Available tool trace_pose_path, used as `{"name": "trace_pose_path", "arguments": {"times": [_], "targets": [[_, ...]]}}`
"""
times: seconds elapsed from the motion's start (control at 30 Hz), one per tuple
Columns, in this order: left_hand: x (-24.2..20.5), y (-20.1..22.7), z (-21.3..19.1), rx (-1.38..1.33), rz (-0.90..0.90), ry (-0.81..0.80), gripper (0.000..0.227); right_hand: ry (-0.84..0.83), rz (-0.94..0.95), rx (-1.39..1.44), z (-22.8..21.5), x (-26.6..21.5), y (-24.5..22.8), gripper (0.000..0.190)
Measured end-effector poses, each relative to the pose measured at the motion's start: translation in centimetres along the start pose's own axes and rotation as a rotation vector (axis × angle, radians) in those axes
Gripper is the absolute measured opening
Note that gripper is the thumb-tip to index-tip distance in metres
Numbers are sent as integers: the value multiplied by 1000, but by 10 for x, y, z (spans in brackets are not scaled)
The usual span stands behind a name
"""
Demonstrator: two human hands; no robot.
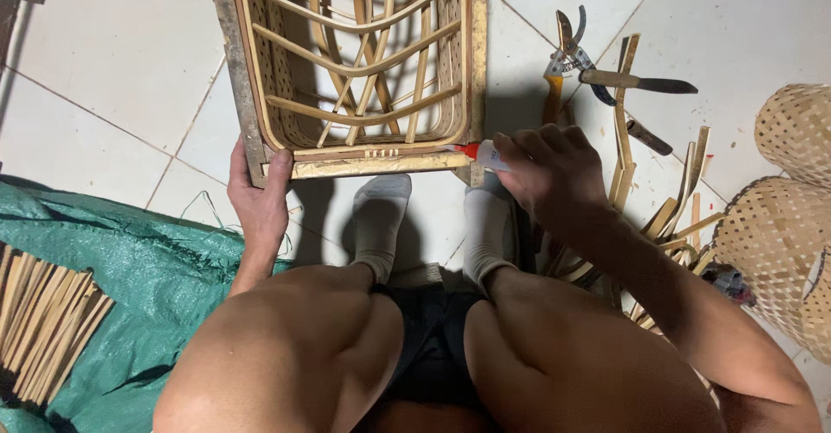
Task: The person inserts thin bamboo strips into a rectangular basket frame, secures them with a hammer, and applies glue to the joints. The person works on the floor, using a hammer and glue bottle to assemble the basket structure.
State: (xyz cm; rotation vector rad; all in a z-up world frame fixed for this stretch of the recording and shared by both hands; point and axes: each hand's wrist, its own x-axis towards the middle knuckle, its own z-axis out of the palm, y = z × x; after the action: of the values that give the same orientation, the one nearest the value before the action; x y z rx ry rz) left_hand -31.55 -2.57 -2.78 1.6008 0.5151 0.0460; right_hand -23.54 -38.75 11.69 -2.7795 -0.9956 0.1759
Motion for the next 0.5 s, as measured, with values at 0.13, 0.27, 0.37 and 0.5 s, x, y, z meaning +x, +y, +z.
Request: {"name": "trace_pose_path", "arguments": {"times": [0.13, 0.27, 0.37, 0.5], "targets": [[1, -6, -2, 17, -5, 7, 63, 9, -43, -32, -10, 0, 6, 44], [4, -16, -1, 13, -20, 9, 65, 44, -2, 63, -8, 2, 3, 42], [6, -20, -3, 3, 24, 13, 65, 89, -4, 56, 6, 9, -9, 41], [5, -19, -3, 2, -10, -4, 66, 103, -47, 35, 18, 16, -18, 45]]}}
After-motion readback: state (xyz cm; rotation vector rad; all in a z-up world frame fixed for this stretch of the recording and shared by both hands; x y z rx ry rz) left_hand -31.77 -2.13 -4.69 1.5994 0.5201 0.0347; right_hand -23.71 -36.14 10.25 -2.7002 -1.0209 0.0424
